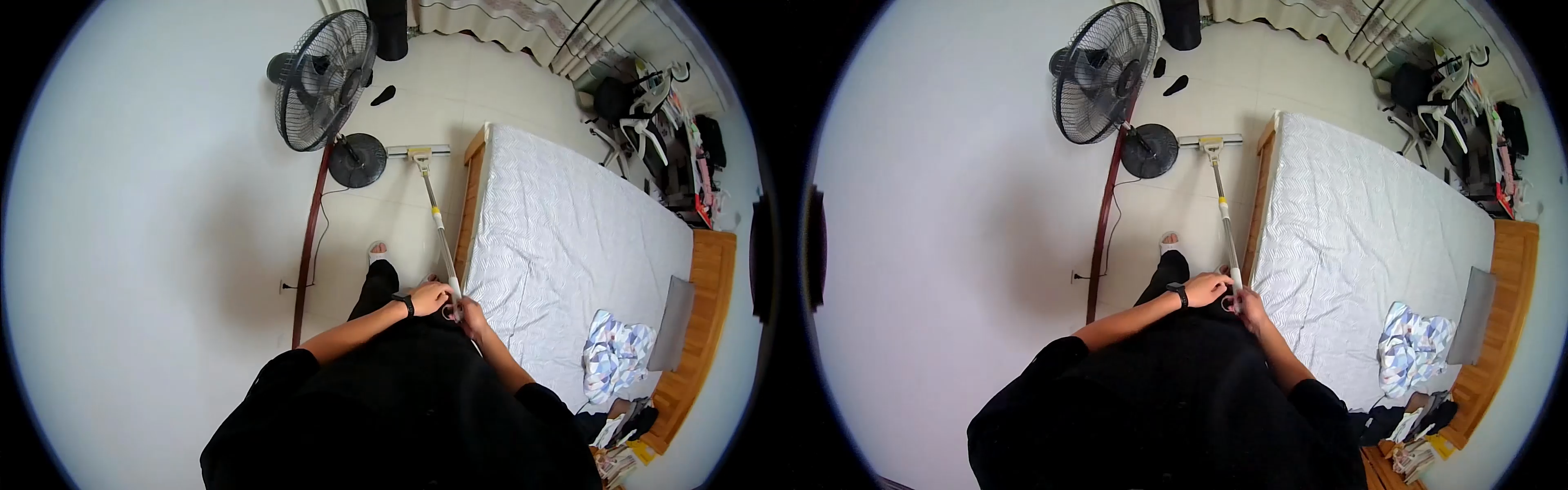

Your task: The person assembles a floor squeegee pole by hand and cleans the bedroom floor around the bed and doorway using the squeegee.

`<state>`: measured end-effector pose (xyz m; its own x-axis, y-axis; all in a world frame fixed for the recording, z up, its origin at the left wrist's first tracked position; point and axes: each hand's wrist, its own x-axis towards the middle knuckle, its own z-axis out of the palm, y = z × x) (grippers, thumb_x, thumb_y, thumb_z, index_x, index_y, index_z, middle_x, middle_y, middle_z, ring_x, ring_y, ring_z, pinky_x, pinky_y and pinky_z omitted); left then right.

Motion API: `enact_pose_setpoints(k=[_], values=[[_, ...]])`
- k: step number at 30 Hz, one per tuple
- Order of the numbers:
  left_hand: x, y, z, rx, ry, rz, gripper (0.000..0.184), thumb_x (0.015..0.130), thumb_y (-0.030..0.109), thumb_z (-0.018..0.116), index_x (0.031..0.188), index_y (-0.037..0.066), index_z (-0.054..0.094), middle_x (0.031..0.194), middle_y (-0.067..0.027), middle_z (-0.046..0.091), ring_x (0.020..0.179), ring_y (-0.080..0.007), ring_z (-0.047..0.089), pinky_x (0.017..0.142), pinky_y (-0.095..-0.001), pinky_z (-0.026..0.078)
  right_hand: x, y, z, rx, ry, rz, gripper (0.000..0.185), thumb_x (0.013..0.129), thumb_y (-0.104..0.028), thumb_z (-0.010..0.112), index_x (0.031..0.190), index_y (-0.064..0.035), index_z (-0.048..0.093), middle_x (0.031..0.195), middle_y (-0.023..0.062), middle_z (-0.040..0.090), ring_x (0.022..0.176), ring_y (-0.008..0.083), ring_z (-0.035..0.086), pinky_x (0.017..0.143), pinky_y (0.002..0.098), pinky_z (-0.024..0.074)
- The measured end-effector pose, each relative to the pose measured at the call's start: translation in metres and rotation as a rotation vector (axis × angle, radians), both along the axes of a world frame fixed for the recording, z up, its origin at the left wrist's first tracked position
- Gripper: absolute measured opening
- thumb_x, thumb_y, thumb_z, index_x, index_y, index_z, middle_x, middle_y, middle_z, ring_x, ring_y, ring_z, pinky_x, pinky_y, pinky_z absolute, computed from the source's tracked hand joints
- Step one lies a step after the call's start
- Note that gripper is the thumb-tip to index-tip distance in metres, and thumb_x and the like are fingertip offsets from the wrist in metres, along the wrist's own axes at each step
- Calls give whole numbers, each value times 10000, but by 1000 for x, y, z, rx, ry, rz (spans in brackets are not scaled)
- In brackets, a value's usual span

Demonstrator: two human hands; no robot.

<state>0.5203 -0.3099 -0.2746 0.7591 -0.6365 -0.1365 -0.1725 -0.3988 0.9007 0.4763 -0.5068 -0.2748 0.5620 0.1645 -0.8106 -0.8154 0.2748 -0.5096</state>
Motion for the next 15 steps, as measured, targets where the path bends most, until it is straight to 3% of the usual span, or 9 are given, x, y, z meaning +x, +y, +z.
enact_pose_setpoints(k=[3, 6, 8, 9, 10, 12, 15], values=[[6, 4, -12, 9, 17, -29, 237, 927, 158, 541, 1134, 61, 603, 980, -179, 666, 945, -360, 627, 840, -452, 491, -17, -13, -25, -59, 20, -40, 202, 919, -129, 458, 1025, 22, 542, 842, 137, 625, 728, 245, 629, 646, 350, 547], [26, 29, -38, 11, 19, -66, 219, 916, 164, 560, 1109, 73, 608, 978, -171, 654, 956, -365, 615, 847, -467, 481, 4, 18, -14, -123, 58, -92, 183, 906, -122, 479, 1013, 8, 551, 816, 129, 628, 699, 229, 624, 610, 346, 533], [54, 65, -51, 104, -62, -212, 235, 897, 202, 550, 1083, 76, 617, 1041, -155, 661, 997, -336, 630, 859, -464, 482, 25, 54, -16, -340, 70, 72, 184, 915, -160, 525, 990, -1, 582, 778, 91, 621, 625, 200, 601, 544, 339, 498], [70, 68, -61, 161, -135, -247, 278, 872, 208, 602, 1120, 82, 609, 987, -148, 645, 977, -357, 614, 853, -461, 482, 36, 65, -15, -366, 78, 94, 184, 915, -160, 525, 990, -1, 582, 778, 91, 621, 625, 200, 601, 544, 339, 498], [89, 91, -59, 250, -49, -322, 294, 856, 183, 599, 1133, 85, 608, 1022, -151, 626, 1011, -358, 602, 872, -461, 473, 38, 95, -23, -417, 24, 126, 227, 914, -208, 554, 1000, -5, 605, 754, 72, 615, 587, 184, 582, 520, 336, 478], [116, 114, -55, 270, -204, -414, 296, 843, 152, 584, 1132, 93, 616, 1062, -143, 609, 1062, -335, 592, 891, -470, 462, 40, 129, -41, -463, -19, 148, 271, 914, -257, 584, 1009, -8, 627, 730, 52, 610, 550, 169, 563, 495, 333, 457], [130, 90, -71, 321, -289, -589, 315, 836, 154, 579, 1143, 102, 620, 1101, -130, 596, 1097, -306, 586, 916, -464, 454, 43, 132, -53, -526, 50, 118, 362, 910, -351, 611, 1006, -6, 666, 680, 46, 611, 533, 152, 551, 496, 327, 453]])
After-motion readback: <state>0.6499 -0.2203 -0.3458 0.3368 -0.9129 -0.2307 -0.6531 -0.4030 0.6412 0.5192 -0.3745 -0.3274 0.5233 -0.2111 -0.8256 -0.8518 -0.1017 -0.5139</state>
